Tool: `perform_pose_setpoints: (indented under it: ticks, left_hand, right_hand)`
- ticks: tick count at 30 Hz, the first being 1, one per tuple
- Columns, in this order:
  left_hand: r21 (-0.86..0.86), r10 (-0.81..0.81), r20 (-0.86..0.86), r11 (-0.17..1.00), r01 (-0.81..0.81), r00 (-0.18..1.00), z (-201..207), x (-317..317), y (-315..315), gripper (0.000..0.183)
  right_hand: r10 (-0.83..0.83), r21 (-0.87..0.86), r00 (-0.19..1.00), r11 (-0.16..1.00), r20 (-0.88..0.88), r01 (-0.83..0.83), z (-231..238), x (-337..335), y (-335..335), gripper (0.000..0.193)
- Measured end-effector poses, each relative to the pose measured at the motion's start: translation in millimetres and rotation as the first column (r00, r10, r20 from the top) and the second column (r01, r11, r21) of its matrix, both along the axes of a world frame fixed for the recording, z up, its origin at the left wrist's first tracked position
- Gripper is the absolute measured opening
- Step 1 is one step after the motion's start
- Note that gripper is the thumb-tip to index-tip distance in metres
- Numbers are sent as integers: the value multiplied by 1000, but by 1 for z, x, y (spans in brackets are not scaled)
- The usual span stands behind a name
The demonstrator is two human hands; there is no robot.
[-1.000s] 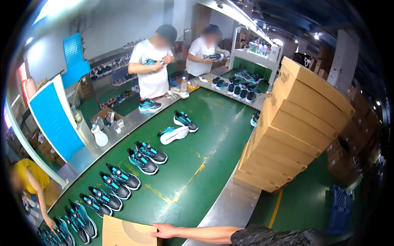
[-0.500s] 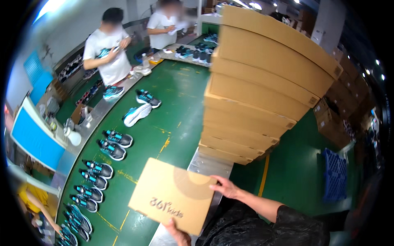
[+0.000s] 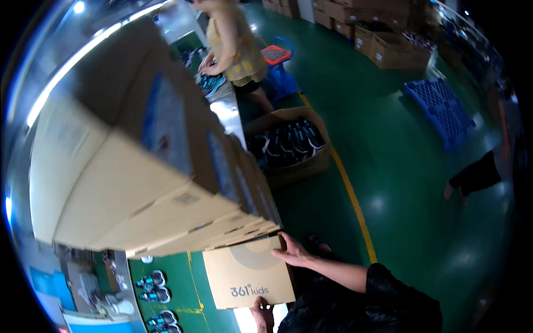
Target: The person repeatedly picks up cardboard boxes from a conveyor belt, opens them, and places them into a larger collection bin. The task is performed in a factory setting where other workers are visible cleaning and arranging shoes on the line.
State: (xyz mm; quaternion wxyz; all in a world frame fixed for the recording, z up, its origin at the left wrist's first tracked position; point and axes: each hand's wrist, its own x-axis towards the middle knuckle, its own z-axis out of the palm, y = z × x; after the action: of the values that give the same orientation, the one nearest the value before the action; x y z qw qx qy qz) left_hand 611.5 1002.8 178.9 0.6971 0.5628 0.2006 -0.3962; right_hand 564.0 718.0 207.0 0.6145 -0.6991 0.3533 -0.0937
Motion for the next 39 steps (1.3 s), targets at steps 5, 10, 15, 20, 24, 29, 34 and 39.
perform_pose_setpoints:
  ticks: [5, 10, 15, 20, 24, 29, 34, 39]
  left_hand:
    - [176, 104, -46, 980, -94, 994, 40, -6, -39, 28]
    - [210, -84, 133, 976, 55, 988, 29, -1, -31, 34]
    - [145, -48, 193, 989, 20, 980, 15, 6, -29, 44]
    - [34, -57, 160, 998, 52, 986, -10, 19, -33, 45]
    - [5, -53, 177, 999, 53, 983, -10, 23, -46, 38]
    - [-36, -47, 190, 998, 55, 981, -1, 20, -54, 43]
    - [-18, -95, 208, 995, 101, 973, 10, 1, -68, 49]
    - [-44, -89, 237, 994, 103, 967, 20, -6, -83, 57]
  right_hand:
    - [-85, -22, 996, 996, -39, 84, -24, 3, 9, 82]
    - [-73, 164, 996, 983, -54, 81, -10, 11, -1, 83]
    - [-71, 149, 995, 985, -76, 82, -12, 16, -2, 87]
    - [-85, 116, 996, 989, -20, 87, -22, 27, -10, 93]
    - [-92, 91, 995, 991, -39, 95, -46, 43, -10, 100]
    - [-83, 65, 996, 994, -17, 84, -44, 44, -11, 108]
    - [-95, 75, 995, 993, -8, 95, -43, 31, -13, 98]
    - [-106, 59, 986, 993, 128, 99, -42, 21, -27, 83]
